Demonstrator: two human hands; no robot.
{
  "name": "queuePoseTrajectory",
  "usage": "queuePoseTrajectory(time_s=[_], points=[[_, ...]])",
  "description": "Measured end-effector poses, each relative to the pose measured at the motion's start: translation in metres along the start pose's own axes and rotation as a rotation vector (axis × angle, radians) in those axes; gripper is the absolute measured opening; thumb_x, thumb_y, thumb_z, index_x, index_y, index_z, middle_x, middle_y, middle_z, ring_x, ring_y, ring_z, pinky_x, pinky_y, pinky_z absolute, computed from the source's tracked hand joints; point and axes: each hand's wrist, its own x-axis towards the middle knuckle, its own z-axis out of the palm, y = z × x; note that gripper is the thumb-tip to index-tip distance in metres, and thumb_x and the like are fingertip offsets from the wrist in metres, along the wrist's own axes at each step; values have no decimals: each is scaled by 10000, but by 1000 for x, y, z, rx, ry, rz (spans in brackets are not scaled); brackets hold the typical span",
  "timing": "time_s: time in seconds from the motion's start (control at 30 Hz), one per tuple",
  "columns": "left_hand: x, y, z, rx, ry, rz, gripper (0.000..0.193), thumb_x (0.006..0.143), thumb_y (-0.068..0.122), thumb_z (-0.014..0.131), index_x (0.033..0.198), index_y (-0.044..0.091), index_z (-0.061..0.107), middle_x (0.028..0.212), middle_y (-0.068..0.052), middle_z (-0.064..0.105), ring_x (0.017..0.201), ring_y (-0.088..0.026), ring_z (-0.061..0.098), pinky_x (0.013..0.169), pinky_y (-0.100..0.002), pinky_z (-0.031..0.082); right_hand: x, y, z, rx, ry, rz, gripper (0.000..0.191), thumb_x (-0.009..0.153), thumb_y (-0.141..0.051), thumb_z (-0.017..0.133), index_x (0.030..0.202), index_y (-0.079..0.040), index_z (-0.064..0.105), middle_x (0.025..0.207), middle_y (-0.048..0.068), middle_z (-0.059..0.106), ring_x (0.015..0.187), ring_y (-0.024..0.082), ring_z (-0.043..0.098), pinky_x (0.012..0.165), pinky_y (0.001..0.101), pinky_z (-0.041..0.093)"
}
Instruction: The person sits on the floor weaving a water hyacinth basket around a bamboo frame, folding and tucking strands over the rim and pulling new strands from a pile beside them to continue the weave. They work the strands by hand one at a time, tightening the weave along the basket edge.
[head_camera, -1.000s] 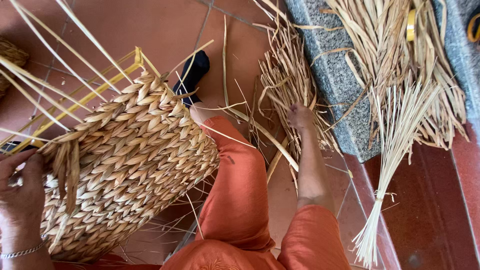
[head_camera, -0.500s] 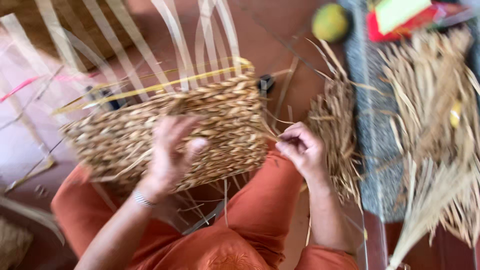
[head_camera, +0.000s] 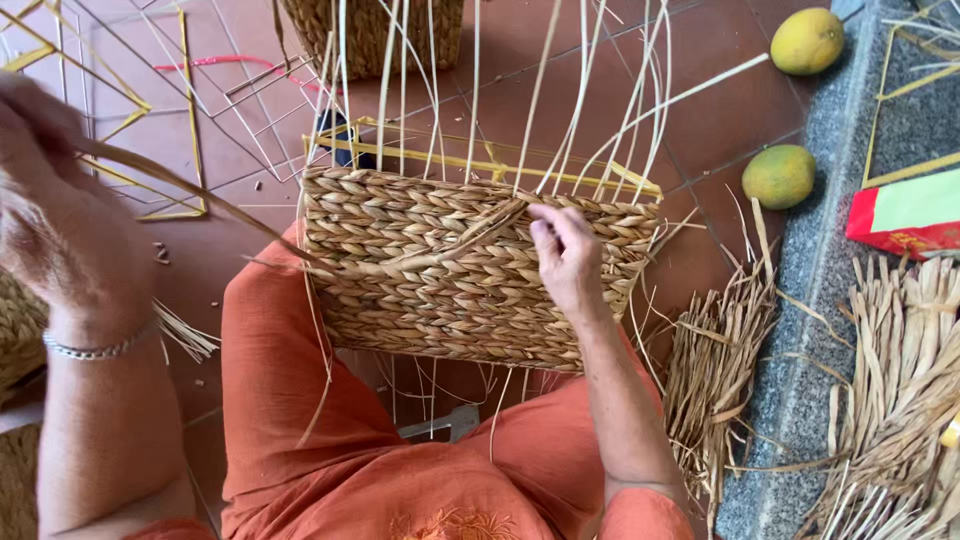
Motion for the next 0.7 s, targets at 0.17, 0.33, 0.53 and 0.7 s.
queuePoseTrajectory(time_s=[0.17,0.33,0.53,0.7], points=[[22,-2,14,759,-233,572,342,969,-76,553,1286,48,588,1130,-79,560,1024,-271,535,888,-416,445,27,19,10,-98,57,-126,271,1003,-74,704,1265,-6,691,913,55,630,736,134,607,594,248,557],[-24,-32,105,649,-542,564,128,975,41,737,1047,81,638,1003,-73,586,937,-272,567,803,-434,467,45,17,15,-155,30,-87,205,942,-85,769,1135,-35,719,957,78,663,773,157,691,653,258,634],[-69,-90,185,417,-576,364,128,967,71,750,1064,35,674,970,-72,603,903,-248,598,806,-404,531,36,11,3,-86,10,-126,106,969,-56,764,1043,-36,691,987,86,732,846,186,741,720,289,647],[-77,-106,207,460,-630,379,136,869,96,755,983,73,686,947,-83,624,927,-296,586,857,-426,502,24,-5,-8,-82,25,-155,122,950,5,748,1037,-28,669,1091,103,748,947,202,732,797,326,639]])
